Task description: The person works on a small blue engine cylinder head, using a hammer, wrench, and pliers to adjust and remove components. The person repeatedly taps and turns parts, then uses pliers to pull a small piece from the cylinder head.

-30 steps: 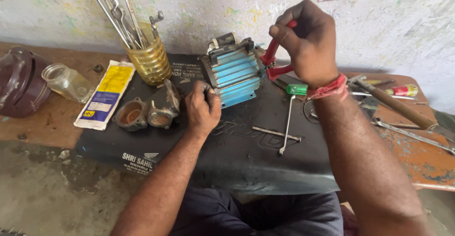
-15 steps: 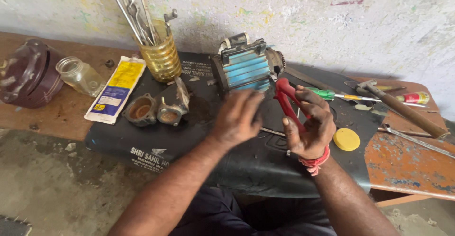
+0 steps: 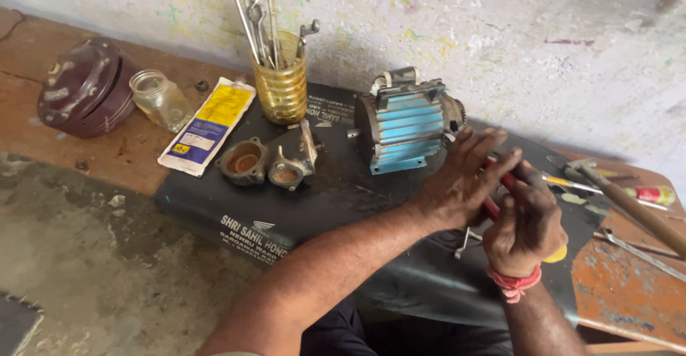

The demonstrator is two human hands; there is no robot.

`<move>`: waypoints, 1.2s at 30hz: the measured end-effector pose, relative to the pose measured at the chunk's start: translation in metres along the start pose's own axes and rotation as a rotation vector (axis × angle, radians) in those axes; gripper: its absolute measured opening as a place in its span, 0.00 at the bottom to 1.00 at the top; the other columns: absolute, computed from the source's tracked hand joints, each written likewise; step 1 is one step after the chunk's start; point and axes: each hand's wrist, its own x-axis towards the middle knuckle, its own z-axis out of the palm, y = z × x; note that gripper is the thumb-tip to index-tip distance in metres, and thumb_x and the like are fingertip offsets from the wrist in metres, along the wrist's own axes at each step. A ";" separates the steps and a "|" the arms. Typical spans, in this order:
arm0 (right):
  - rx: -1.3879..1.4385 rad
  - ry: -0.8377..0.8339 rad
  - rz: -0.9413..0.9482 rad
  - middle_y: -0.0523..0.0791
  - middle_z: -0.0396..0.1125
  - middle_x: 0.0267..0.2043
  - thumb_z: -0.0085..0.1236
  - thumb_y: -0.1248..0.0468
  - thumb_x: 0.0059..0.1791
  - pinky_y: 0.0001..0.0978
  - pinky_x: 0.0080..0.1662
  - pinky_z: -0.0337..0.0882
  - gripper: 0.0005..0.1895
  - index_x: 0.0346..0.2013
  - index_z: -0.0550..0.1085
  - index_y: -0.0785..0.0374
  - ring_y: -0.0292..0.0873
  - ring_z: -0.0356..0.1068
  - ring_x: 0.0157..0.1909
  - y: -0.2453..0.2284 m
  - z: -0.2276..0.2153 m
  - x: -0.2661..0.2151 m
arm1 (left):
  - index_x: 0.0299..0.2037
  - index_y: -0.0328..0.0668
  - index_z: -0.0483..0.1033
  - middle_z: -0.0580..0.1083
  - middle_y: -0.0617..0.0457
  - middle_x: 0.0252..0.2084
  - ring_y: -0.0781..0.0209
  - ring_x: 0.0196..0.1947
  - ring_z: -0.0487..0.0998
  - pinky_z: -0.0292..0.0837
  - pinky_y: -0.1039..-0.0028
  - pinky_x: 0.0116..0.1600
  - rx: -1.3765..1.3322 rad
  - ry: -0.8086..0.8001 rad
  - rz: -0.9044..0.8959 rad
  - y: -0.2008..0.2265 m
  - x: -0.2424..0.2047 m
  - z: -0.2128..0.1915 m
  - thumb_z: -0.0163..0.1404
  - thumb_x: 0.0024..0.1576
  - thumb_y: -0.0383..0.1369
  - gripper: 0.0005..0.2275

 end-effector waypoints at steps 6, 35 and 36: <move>-0.022 0.100 0.097 0.59 0.66 0.63 0.55 0.66 0.61 0.37 0.63 0.72 0.16 0.56 0.63 0.74 0.51 0.70 0.62 -0.022 0.015 -0.015 | 0.74 0.43 0.45 0.59 0.42 0.67 0.44 0.73 0.60 0.40 0.37 0.80 -0.006 0.028 0.056 0.002 -0.005 0.002 0.51 0.64 0.41 0.33; 0.052 -0.059 0.127 0.59 0.71 0.58 0.46 0.77 0.62 0.35 0.63 0.74 0.09 0.55 0.71 0.79 0.47 0.73 0.59 -0.055 0.013 0.057 | 0.74 0.34 0.49 0.60 0.40 0.71 0.45 0.72 0.60 0.48 0.50 0.80 -0.268 0.183 -0.061 0.014 0.020 -0.021 0.58 0.54 0.46 0.42; 0.075 -0.050 0.157 0.59 0.70 0.58 0.44 0.79 0.61 0.34 0.63 0.72 0.08 0.54 0.70 0.79 0.47 0.72 0.60 -0.052 0.010 0.057 | 0.74 0.35 0.50 0.60 0.40 0.71 0.46 0.73 0.60 0.48 0.51 0.79 -0.230 0.177 -0.069 0.015 0.023 -0.019 0.57 0.55 0.45 0.41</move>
